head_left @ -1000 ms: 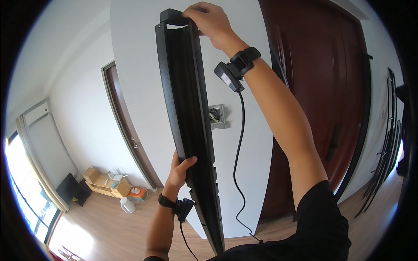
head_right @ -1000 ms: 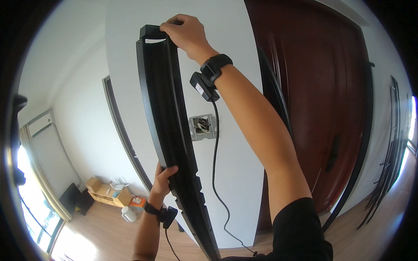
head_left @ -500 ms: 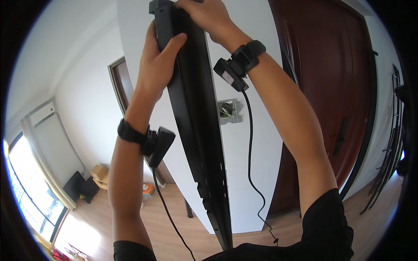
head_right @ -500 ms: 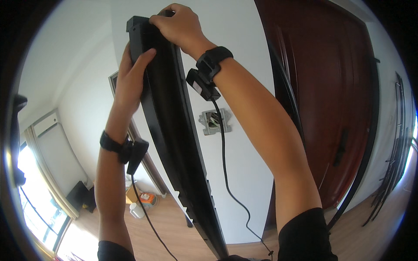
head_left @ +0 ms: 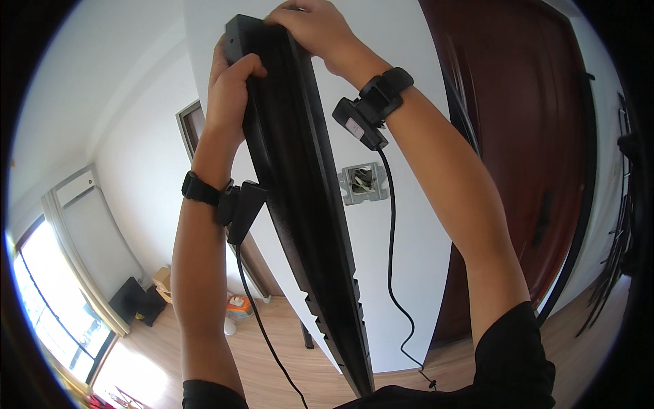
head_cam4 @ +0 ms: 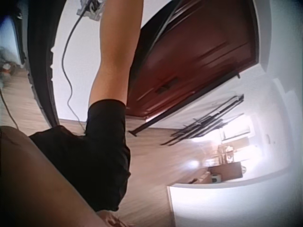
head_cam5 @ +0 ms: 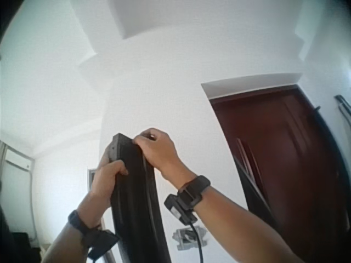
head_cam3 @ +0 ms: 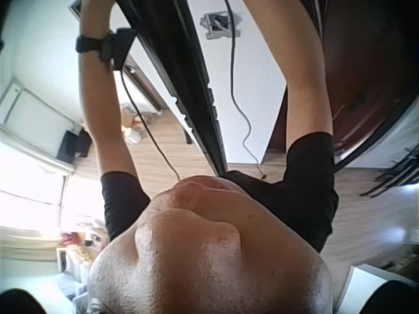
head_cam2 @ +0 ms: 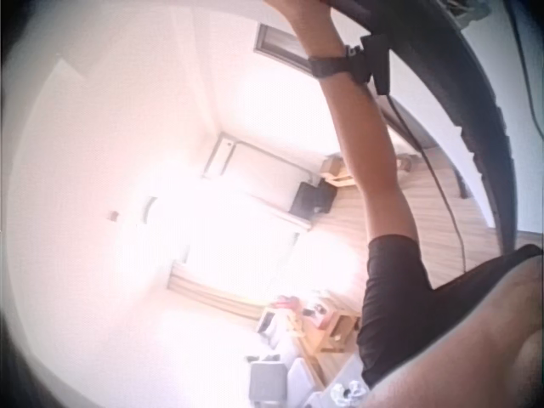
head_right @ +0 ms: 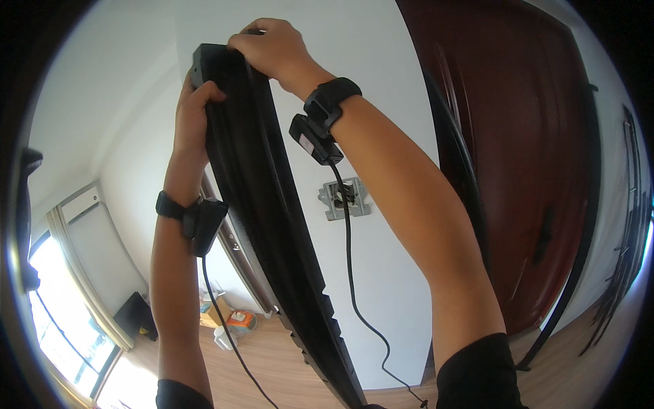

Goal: The person assembles a black metal frame by connecting long rails with small black plastic connectors. They repeatedly pick up rails, align ends, insert connectors, and press them together, then place the assembled sections against a door and wall.

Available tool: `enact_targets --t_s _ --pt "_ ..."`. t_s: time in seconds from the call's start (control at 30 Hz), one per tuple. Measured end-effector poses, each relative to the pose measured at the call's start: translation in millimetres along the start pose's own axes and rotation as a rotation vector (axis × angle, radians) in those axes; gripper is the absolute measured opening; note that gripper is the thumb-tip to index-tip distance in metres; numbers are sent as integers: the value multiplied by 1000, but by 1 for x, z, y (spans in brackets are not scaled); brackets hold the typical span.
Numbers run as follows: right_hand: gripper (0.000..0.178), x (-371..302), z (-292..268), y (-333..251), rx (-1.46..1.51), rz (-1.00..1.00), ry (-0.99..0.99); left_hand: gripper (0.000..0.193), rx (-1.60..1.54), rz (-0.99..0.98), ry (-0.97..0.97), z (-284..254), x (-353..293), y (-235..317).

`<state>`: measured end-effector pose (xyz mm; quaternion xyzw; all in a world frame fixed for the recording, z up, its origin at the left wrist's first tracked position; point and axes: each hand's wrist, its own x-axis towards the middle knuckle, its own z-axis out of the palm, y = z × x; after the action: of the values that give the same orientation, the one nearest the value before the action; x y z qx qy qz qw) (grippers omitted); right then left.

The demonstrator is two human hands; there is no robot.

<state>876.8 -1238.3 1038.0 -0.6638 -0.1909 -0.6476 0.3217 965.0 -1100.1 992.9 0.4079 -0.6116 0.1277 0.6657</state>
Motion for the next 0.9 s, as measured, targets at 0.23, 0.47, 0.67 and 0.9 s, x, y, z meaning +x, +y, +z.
enact_targets --t_s 0.23,0.47,0.67,0.9 --pt "39 3 2 -5 -146 -15 3 77 -6 118 19 6 -4 3" --pt "56 1 3 0 -140 -135 92 76 -3 101 17 5 5 11" --pt "59 2 2 -2 -204 -176 81 77 -43 103 21 4 7 12" --pt "51 0 2 -5 -345 -275 132 71 63 151 26 1 8 8"
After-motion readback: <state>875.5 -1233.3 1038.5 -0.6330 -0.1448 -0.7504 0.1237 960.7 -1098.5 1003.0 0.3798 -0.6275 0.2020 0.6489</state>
